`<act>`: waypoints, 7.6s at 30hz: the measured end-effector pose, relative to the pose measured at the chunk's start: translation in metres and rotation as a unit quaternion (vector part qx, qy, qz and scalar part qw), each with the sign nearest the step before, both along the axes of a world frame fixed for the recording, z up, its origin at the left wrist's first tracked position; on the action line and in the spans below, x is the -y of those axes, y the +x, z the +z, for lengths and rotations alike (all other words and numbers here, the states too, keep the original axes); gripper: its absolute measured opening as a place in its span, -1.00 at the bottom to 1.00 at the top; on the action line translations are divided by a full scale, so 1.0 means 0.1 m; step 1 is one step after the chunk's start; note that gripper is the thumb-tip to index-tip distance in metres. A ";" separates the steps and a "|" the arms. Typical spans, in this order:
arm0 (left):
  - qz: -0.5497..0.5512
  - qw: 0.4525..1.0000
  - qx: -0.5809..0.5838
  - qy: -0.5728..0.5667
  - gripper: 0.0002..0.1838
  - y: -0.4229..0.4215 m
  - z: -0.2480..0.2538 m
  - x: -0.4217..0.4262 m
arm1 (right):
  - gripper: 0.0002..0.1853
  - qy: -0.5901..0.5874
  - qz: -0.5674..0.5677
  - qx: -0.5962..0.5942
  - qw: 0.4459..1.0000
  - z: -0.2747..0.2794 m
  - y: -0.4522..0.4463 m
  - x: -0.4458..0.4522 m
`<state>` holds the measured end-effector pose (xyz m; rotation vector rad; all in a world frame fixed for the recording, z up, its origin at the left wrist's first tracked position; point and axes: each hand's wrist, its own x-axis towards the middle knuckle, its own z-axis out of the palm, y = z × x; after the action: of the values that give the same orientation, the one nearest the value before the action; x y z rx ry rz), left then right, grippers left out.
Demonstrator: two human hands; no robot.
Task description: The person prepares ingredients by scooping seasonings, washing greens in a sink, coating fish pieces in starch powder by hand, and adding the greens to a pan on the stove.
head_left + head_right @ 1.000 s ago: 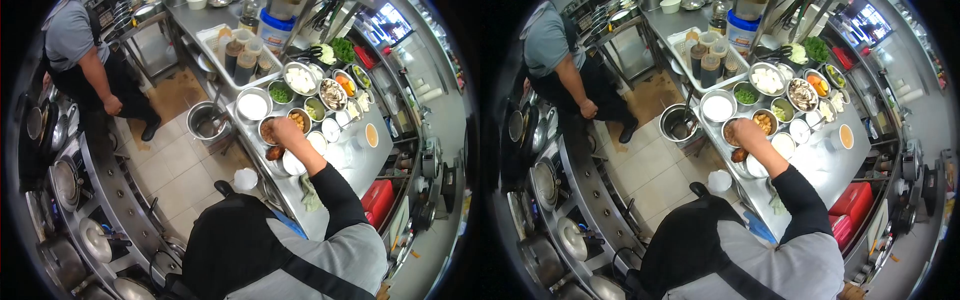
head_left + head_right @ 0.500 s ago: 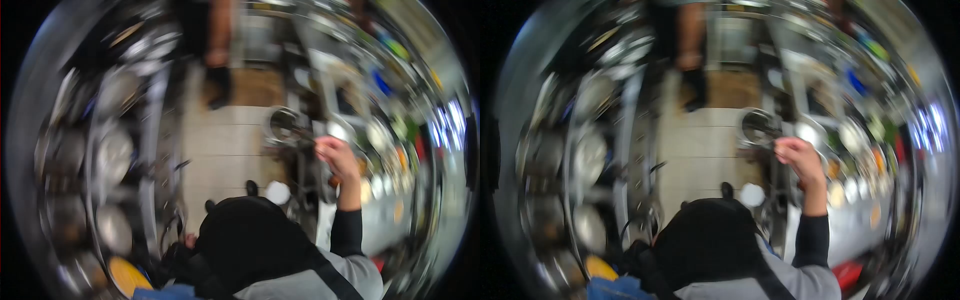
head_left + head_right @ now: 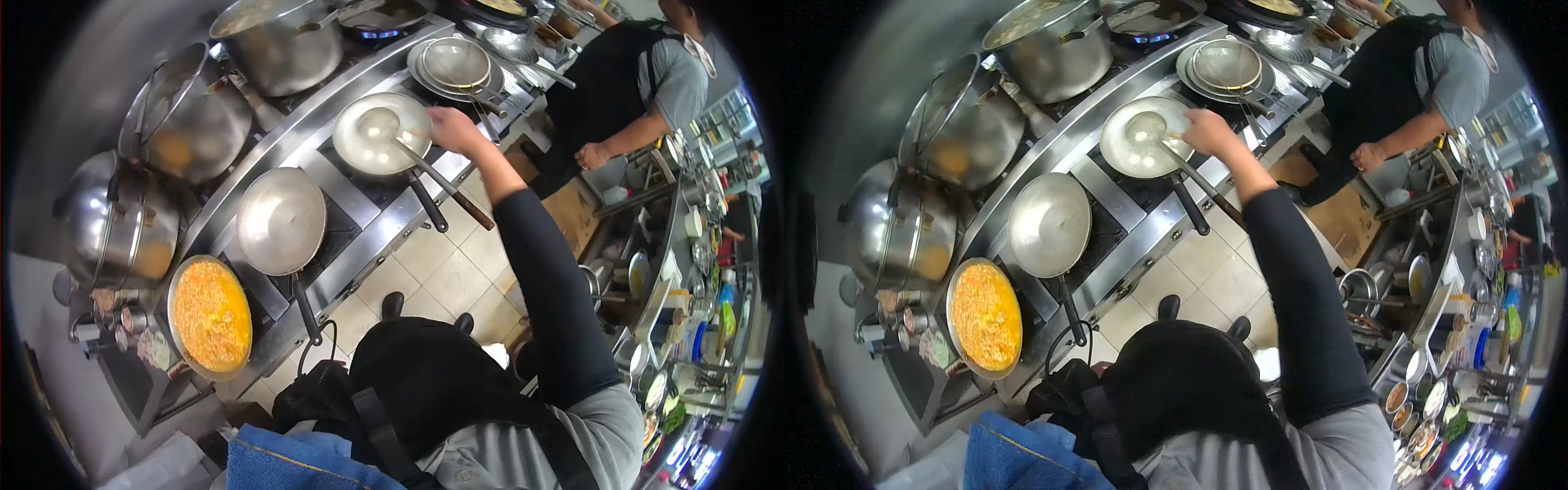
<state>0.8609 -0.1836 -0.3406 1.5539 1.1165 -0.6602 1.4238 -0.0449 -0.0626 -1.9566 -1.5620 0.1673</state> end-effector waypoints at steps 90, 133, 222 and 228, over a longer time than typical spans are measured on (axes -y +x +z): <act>-0.805 0.500 0.319 -0.010 -0.59 0.72 2.88 12.62 | -0.61 -0.210 -0.977 -0.045 -0.019 -0.88 -12.06 17.44; 0.113 0.943 0.312 -0.033 -0.67 0.89 2.25 10.65 | -0.72 0.195 -0.495 -0.354 0.769 0.17 -0.47 15.36; 0.131 0.895 0.402 -0.142 -0.61 4.11 3.13 11.32 | -0.77 0.121 -0.178 -0.401 0.891 1.59 0.85 14.79; 0.166 0.880 0.412 -0.167 -0.56 4.26 3.23 11.51 | -0.60 -0.138 -0.260 -0.233 0.927 1.24 0.98 14.64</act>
<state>1.2865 -1.3345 -0.0174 1.1116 0.5437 0.0744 1.5213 -1.5086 0.0616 -2.2623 -0.7134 0.6045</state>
